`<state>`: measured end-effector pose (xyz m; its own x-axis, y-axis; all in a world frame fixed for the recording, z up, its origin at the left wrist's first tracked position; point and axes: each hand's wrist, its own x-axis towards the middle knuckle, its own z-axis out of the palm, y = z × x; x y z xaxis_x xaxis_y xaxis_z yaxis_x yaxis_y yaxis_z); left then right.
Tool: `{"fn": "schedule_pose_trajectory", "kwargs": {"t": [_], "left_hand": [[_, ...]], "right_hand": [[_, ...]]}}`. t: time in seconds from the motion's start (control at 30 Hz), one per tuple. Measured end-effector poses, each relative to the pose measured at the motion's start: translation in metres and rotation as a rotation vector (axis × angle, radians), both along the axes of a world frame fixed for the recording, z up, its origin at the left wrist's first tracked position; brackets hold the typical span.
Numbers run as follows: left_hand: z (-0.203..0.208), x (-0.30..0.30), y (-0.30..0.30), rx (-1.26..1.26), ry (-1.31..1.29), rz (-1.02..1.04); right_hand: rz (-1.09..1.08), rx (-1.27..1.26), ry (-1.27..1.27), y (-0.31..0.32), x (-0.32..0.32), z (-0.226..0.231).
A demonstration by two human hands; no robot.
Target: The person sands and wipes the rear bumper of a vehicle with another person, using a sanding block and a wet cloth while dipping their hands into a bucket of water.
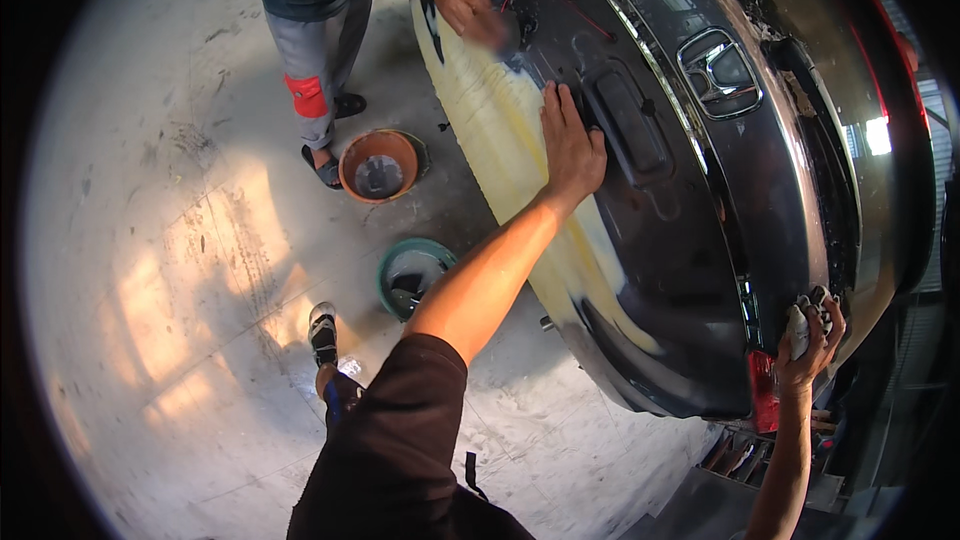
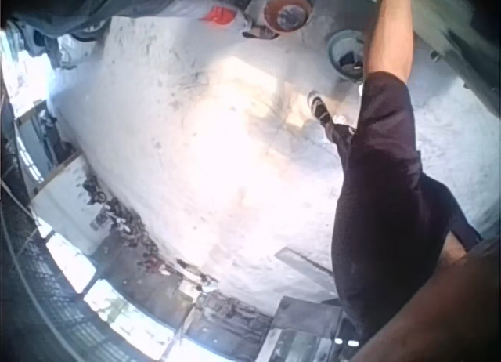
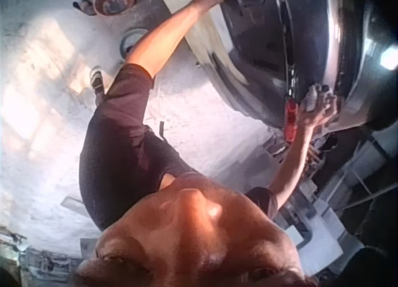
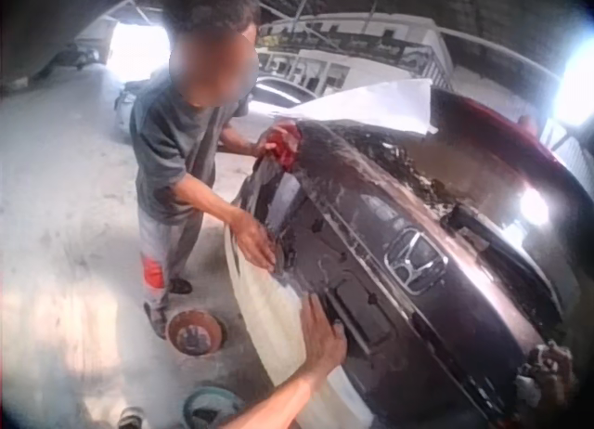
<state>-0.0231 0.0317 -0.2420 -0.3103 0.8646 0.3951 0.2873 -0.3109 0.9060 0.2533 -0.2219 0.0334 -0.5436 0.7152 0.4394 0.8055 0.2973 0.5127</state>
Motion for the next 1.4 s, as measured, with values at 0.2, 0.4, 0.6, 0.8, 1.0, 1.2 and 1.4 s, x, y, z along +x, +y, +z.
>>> {"fn": "schedule_pose_trajectory", "kwargs": {"t": [0.2, 0.4, 0.6, 0.8, 1.0, 1.2, 1.4], "left_hand": [[0.013, -0.019, 0.040, -0.073, -0.076, 0.029], [-0.001, -0.016, 0.025, 0.031, 0.074, 0.054], [0.000, -0.006, 0.015, -0.019, 0.006, 0.021], [0.008, -0.048, 0.049, 0.000, 0.070, 0.040], [-0.025, -0.014, 0.000, -0.010, 0.321, 0.090], [-0.016, -0.052, 0.045, -0.145, 0.379, 0.097], [-0.002, -0.039, 0.038, -0.255, 0.273, 0.028]], "right_hand": [[0.009, -0.004, 0.008, 0.002, -0.001, -0.003], [0.004, -0.006, 0.008, -0.003, 0.001, -0.002], [-0.010, -0.006, -0.013, 0.000, 0.003, -0.002], [0.002, 0.001, -0.005, 0.002, -0.007, 0.000], [0.002, -0.003, -0.001, 0.001, -0.001, 0.001], [0.002, -0.006, 0.017, 0.002, -0.005, -0.005], [0.001, -0.013, -0.004, -0.005, -0.004, 0.005]]}}
